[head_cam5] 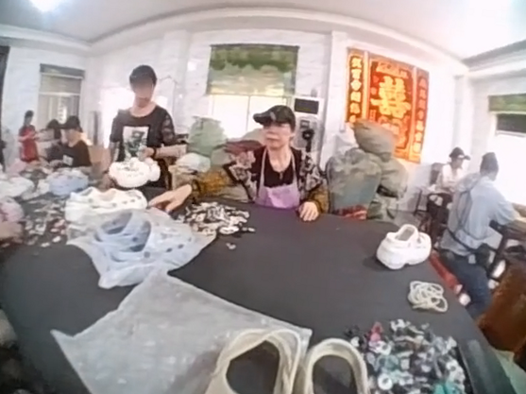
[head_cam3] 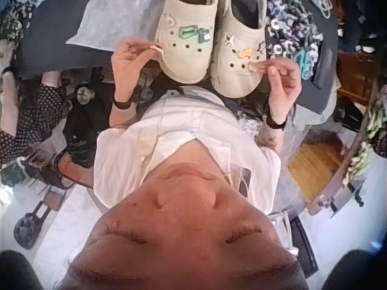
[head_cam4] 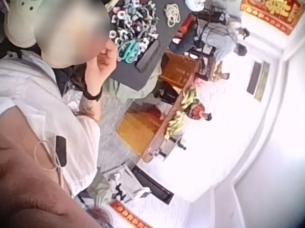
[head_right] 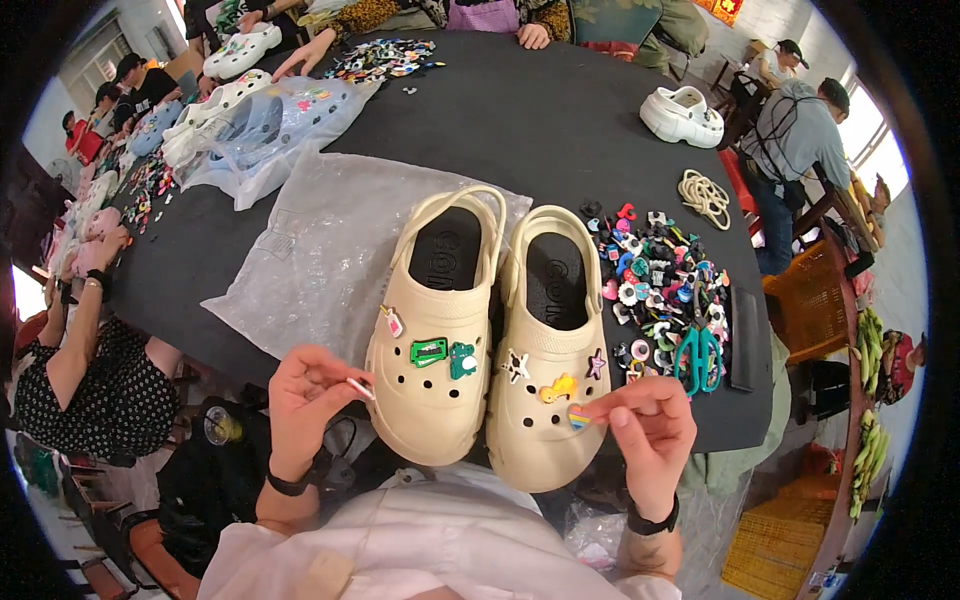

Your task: Removing rubber clogs from plastic bags and attaching decorative charms through the holes in the upper part of the shoes.

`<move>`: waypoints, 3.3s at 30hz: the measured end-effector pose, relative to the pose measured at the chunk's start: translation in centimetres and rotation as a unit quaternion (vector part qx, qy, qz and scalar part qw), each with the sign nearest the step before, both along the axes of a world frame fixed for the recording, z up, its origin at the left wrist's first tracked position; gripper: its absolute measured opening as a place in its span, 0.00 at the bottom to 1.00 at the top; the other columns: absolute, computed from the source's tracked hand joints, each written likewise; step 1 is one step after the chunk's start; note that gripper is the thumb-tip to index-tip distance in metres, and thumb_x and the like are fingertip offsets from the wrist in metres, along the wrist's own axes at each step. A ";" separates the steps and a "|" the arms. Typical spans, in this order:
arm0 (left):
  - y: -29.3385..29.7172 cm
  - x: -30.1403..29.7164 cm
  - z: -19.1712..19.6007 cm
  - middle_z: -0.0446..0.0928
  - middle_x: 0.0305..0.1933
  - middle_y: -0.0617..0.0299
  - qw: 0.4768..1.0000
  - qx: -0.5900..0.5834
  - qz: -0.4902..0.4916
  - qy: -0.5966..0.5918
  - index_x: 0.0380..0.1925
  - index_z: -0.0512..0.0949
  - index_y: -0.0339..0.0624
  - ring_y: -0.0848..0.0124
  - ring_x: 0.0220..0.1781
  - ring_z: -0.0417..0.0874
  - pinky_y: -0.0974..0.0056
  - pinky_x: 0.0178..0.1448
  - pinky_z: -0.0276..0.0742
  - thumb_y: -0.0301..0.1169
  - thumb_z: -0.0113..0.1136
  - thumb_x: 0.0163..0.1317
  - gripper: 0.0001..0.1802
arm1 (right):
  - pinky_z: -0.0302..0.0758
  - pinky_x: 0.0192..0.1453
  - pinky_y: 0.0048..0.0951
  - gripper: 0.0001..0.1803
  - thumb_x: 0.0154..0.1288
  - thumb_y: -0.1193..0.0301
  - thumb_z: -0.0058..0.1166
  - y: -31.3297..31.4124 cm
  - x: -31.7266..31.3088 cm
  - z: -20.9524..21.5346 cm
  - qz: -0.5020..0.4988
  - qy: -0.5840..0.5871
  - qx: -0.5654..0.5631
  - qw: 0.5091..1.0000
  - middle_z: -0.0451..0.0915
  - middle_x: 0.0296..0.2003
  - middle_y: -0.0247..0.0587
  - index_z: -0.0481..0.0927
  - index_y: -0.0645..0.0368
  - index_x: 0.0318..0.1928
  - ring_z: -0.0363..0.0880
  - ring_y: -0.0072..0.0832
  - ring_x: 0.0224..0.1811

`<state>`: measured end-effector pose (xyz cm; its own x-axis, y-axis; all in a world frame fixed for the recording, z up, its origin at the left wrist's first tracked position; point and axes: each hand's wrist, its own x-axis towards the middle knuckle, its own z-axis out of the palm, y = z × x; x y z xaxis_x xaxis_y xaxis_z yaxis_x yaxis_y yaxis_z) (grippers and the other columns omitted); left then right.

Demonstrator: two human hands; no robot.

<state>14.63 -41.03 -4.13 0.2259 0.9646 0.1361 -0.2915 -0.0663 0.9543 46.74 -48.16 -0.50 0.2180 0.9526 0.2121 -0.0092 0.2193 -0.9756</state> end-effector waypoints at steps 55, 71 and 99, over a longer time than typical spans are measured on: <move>9.9 4.1 6.5 0.72 0.48 0.63 0.733 0.336 -0.170 0.567 0.36 0.76 0.48 0.54 0.70 0.57 0.47 0.64 0.48 0.42 0.83 0.22 0.36 | 0.70 0.43 0.20 0.04 0.68 0.79 0.54 1.3 2.9 -8.0 -0.102 0.088 -0.004 0.991 0.77 0.33 0.33 0.74 0.62 0.42 0.74 0.19 0.35; 14.5 8.6 9.8 0.81 0.22 0.60 0.533 0.320 -0.437 0.650 0.28 0.83 0.41 0.61 0.41 0.83 0.63 0.46 0.72 0.42 0.81 0.26 0.27 | 0.69 0.42 0.16 0.04 0.68 0.79 0.55 1.3 2.9 -8.2 -0.121 0.032 -0.022 0.992 0.77 0.34 0.26 0.77 0.60 0.42 0.73 0.12 0.35; 10.3 5.9 7.8 0.76 0.20 0.65 0.658 0.363 -0.295 0.591 0.22 0.84 0.51 0.68 0.29 0.76 0.61 0.48 0.62 0.49 0.79 0.31 0.20 | 0.67 0.42 0.17 0.04 0.67 0.80 0.56 1.2 2.7 -7.8 -0.097 0.009 -0.006 0.995 0.76 0.38 0.30 0.77 0.63 0.41 0.71 0.14 0.36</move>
<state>20.56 -30.75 3.71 0.8930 0.4402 -0.0935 0.4458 -0.8370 0.3174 49.47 -47.01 -8.30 0.4014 0.8949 0.1949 0.0142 0.2067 -0.9783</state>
